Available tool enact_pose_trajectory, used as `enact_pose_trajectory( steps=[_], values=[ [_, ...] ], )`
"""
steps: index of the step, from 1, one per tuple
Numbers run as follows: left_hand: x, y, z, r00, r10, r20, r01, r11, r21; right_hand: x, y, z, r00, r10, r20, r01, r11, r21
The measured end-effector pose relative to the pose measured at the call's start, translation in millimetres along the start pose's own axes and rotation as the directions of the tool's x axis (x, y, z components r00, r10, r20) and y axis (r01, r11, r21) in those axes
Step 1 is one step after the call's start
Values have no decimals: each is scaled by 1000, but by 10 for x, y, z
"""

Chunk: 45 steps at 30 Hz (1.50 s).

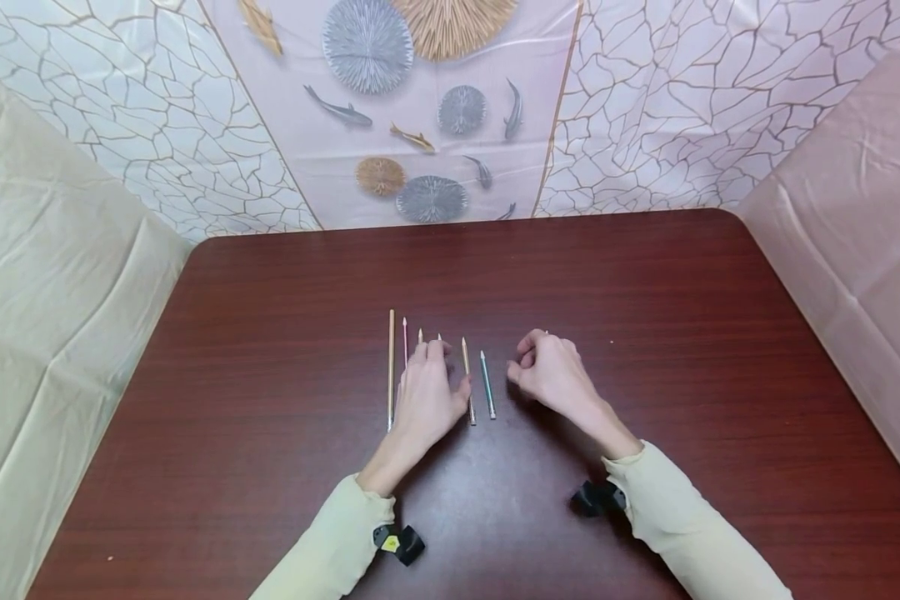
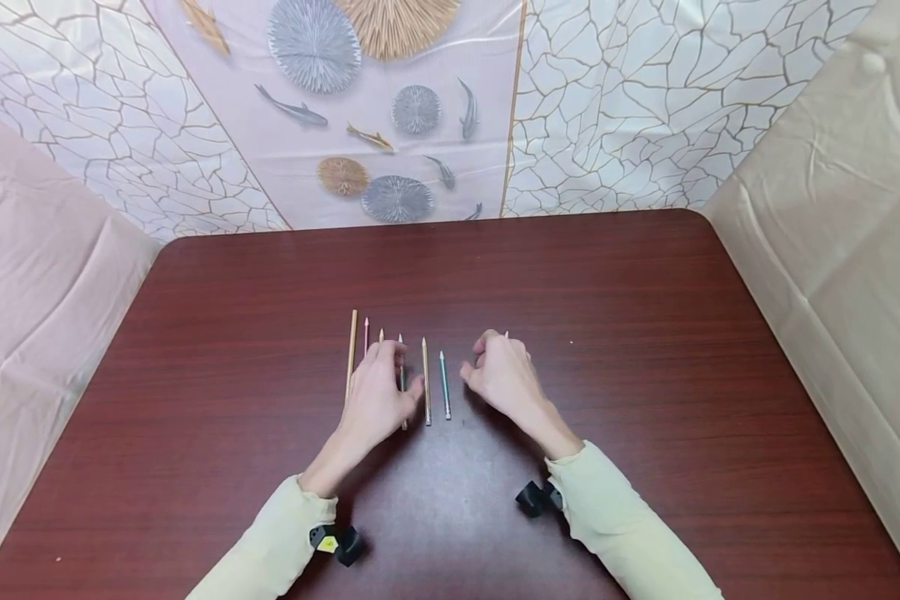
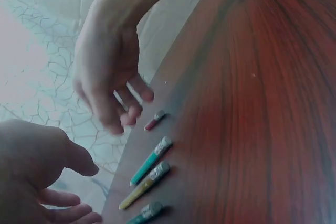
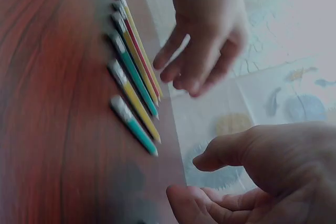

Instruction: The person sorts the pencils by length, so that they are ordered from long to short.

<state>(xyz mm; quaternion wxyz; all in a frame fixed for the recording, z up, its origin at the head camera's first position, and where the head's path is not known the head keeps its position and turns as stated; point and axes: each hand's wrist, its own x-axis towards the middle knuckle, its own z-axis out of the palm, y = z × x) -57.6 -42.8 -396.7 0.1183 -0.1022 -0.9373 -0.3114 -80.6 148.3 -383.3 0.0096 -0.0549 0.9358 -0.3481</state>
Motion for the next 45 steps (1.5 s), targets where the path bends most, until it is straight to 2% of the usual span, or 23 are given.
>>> enact_pose_trajectory(
  steps=[5, 10, 19, 29, 45],
  values=[
    [-24, -111, -51, 998, 30, -58, -32, 999, -27, -43, 110, -130, 999, 20, -27, -20, 1000, 5],
    [-49, -246, -111, 996, 8, -90, -14, 997, -71, -78, 212, -222, 999, 32, -43, -32, 999, 6],
    [-125, -472, -240, 996, -9, -92, 1, 997, -81, -77, 306, -287, 991, 133, -3, -133, 988, 82],
    [-170, -578, -273, 997, -64, -52, 60, 995, -81, -2, 364, -197, 989, 151, -10, -150, 988, 43],
    [-199, -656, -333, 994, -72, -77, 64, 992, -105, 104, 372, -88, 971, 239, 13, -239, 971, 22]
  ],
)
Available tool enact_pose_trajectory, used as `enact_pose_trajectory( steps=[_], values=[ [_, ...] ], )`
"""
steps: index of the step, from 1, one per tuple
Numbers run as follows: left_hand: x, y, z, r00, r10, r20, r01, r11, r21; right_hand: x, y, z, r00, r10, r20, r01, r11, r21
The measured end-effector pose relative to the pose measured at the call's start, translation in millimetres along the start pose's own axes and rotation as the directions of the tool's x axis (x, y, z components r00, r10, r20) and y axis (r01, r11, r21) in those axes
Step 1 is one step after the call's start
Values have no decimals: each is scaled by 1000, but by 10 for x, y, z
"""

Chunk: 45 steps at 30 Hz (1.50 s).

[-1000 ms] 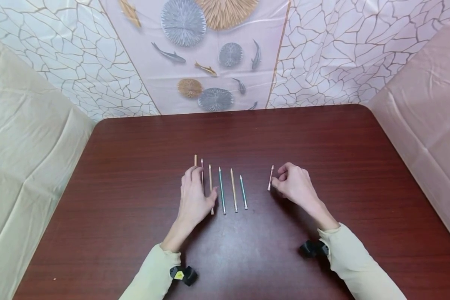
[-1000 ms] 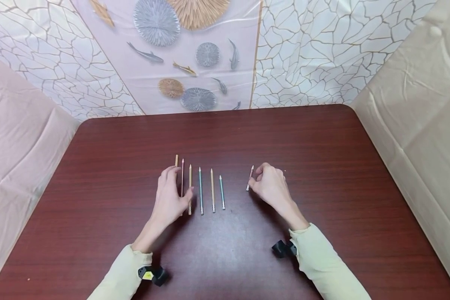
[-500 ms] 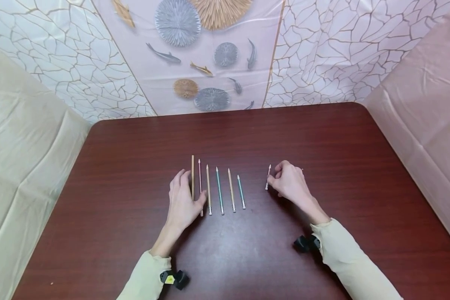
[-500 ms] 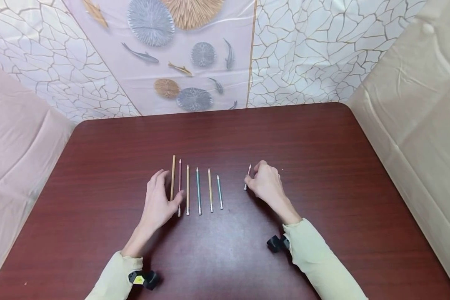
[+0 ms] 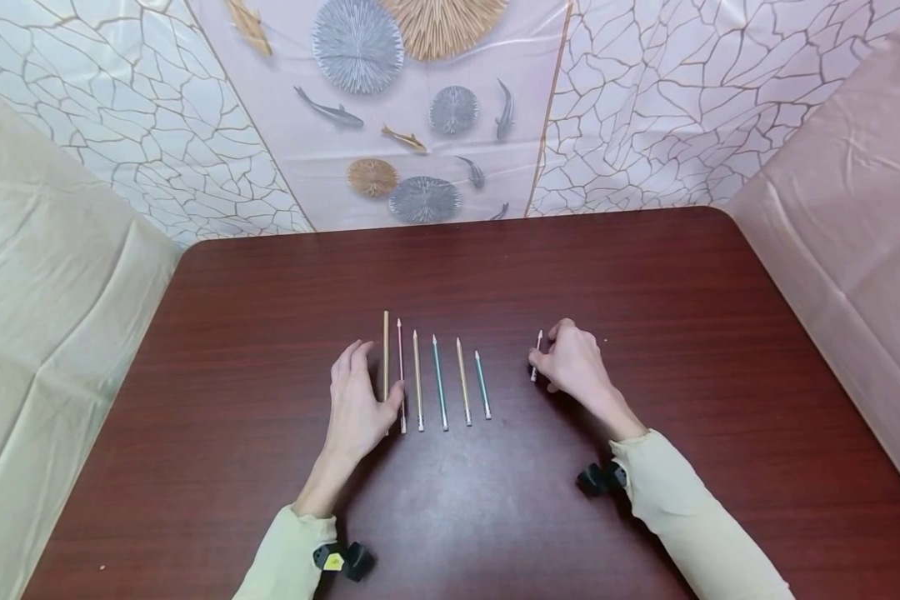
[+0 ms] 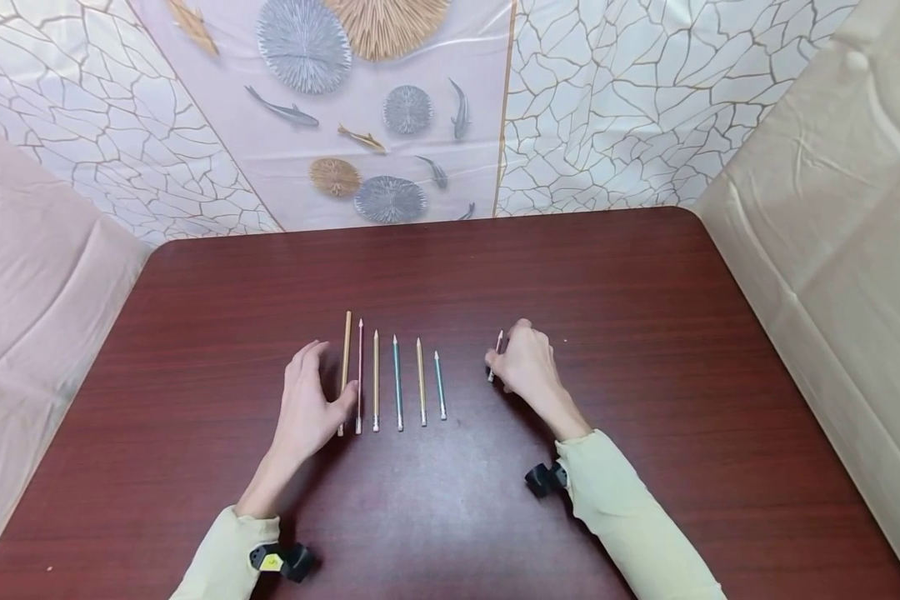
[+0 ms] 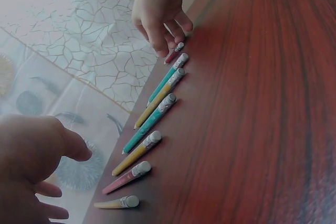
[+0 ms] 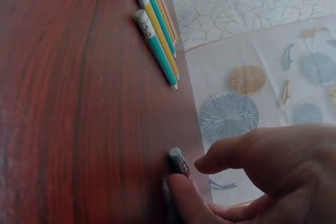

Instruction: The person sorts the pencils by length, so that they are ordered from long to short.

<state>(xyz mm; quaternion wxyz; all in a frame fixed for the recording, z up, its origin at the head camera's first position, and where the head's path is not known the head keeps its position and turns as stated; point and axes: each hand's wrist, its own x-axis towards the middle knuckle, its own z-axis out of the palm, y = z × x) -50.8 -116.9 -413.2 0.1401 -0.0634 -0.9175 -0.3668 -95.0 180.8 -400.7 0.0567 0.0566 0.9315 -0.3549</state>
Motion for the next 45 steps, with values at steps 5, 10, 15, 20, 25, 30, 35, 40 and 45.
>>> enact_pose_trajectory(
  steps=[5, 10, 15, 20, 25, 30, 35, 40, 45],
  values=[
    [-2, -7, -11, 1000, -6, 7, 6, 1000, 1, 32, -27, 13, 1000, 24, 4, -24, 999, -26],
    [-1, -5, -19, 1000, -4, 3, 4, 1000, -3, 62, -45, 26, 1000, 10, 7, -10, 998, -55],
    [-1, -1, -22, 1000, 7, -6, -7, 1000, -10, 91, -62, 30, 1000, -6, 10, 7, 997, -76],
    [-7, 11, -27, 1000, 14, -5, -14, 1000, -17, 114, -88, 32, 1000, -10, 28, 13, 994, -105],
    [-8, 8, -27, 1000, 24, -12, -24, 1000, -15, 130, -100, 38, 999, -18, 35, 22, 993, -112],
    [-15, 10, -18, 1000, 28, -2, -28, 1000, -12, 135, -96, 45, 999, -28, 28, 31, 994, -107],
    [-16, -1, -11, 999, 35, 9, -35, 999, -3, 134, -94, 54, 999, -39, 29, 42, 992, -120],
    [-24, 14, -19, 999, 27, 21, -27, 1000, -5, 147, -100, 61, 999, -49, 24, 52, 985, -162],
    [-23, 9, -23, 1000, 15, 23, -15, 1000, -6, 156, -114, 62, 998, -46, 33, 51, 981, -187]
  ],
)
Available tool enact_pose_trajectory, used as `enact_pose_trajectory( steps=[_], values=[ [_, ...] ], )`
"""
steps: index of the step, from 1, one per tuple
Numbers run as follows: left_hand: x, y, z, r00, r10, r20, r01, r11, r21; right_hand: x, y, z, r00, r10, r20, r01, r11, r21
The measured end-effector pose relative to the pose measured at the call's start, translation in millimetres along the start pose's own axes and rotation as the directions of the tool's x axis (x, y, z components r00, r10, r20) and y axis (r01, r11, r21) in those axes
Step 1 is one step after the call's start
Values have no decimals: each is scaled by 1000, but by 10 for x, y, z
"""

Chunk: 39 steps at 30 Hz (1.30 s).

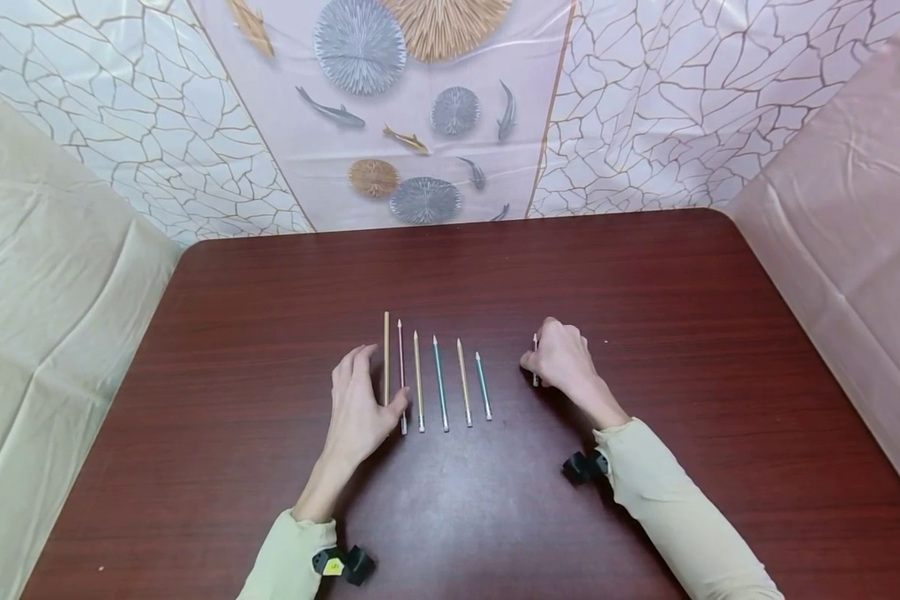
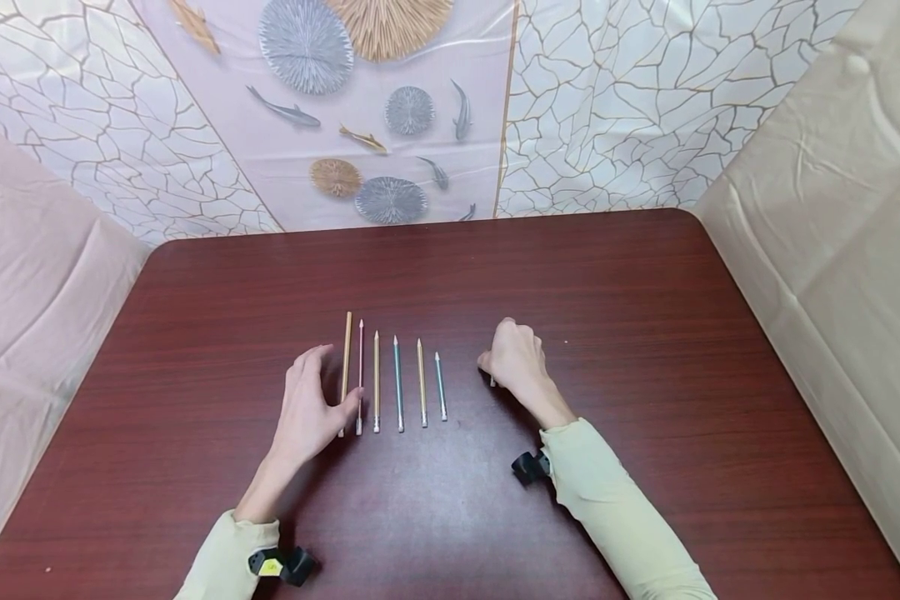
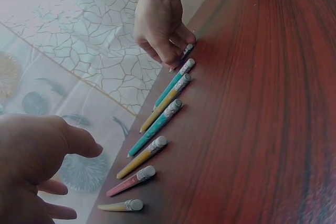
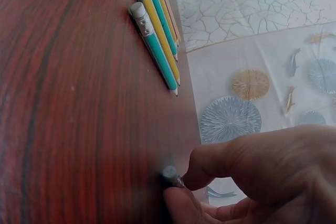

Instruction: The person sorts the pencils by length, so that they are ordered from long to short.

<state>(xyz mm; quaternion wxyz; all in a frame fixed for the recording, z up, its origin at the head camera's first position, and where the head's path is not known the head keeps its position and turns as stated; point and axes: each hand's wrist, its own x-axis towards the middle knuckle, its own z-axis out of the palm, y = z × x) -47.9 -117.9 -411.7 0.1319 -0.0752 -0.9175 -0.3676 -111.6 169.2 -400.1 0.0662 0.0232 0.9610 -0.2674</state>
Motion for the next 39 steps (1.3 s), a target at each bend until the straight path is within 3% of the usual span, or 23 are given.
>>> enact_pose_trajectory(
  steps=[17, 23, 31, 39],
  values=[
    [-17, -9, -8, 1000, 4, -3, -4, 1000, -6, 6, -38, -13, 998, 18, 54, -14, 998, -61],
    [-12, -18, -28, 1000, 6, -5, -6, 1000, 4, -21, -29, -28, 997, -9, 71, 8, 1000, 15],
    [-4, -21, -39, 1000, -5, 1, 5, 1000, 5, -94, -54, -28, 995, 8, 104, -27, 984, 178],
    [-7, -2, -50, 1000, -18, 5, 18, 1000, 3, -145, -99, -33, 992, -9, 126, -19, 976, 219]
  ],
)
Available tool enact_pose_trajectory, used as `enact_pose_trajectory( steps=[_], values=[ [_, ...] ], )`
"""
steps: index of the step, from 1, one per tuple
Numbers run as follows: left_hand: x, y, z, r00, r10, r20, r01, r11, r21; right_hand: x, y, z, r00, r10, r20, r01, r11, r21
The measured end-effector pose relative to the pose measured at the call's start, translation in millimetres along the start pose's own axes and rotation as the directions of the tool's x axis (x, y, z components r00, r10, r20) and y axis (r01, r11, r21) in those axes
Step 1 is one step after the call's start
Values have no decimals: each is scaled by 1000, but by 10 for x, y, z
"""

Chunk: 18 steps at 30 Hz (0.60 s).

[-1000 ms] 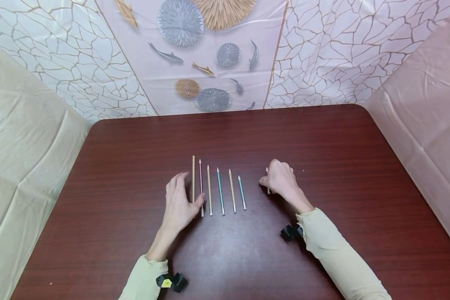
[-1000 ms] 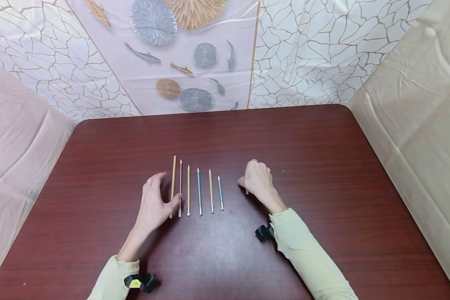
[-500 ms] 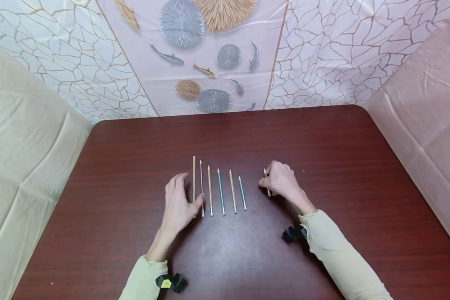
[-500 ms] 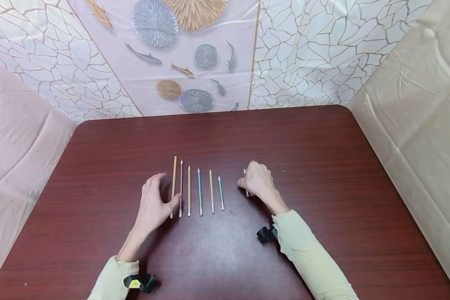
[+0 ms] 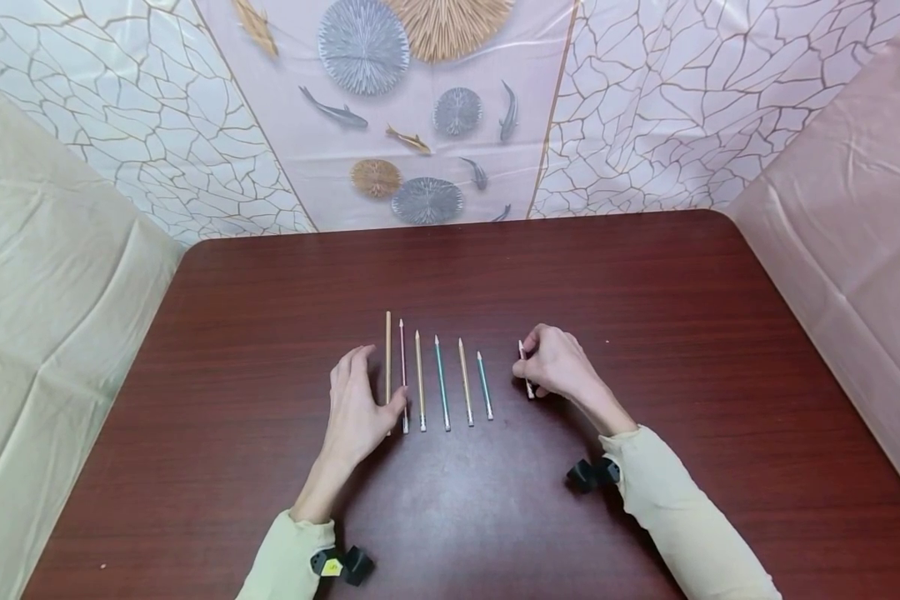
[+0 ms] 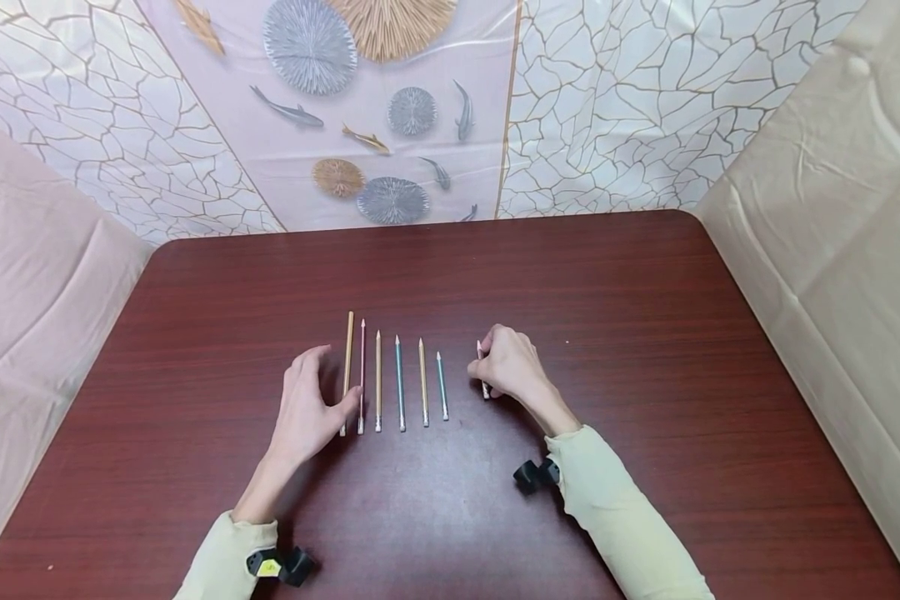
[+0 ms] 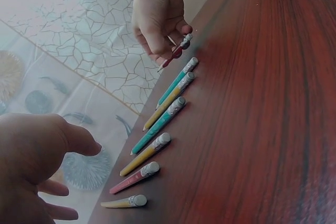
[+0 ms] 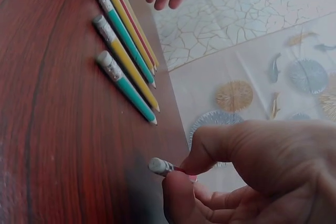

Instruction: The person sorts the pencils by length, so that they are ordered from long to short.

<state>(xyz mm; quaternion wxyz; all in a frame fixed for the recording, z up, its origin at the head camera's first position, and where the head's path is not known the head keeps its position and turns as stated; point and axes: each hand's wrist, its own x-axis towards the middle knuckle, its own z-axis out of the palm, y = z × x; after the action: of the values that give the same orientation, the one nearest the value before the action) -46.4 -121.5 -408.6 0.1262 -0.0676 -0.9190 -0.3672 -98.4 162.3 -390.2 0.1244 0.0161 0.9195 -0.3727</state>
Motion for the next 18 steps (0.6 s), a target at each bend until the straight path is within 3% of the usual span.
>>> enact_pose_trajectory(
  steps=[18],
  values=[
    [-21, -25, -12, 999, -44, 16, 44, 999, 1, -42, -70, 77, 999, -41, 31, 40, 999, 20]
  ],
)
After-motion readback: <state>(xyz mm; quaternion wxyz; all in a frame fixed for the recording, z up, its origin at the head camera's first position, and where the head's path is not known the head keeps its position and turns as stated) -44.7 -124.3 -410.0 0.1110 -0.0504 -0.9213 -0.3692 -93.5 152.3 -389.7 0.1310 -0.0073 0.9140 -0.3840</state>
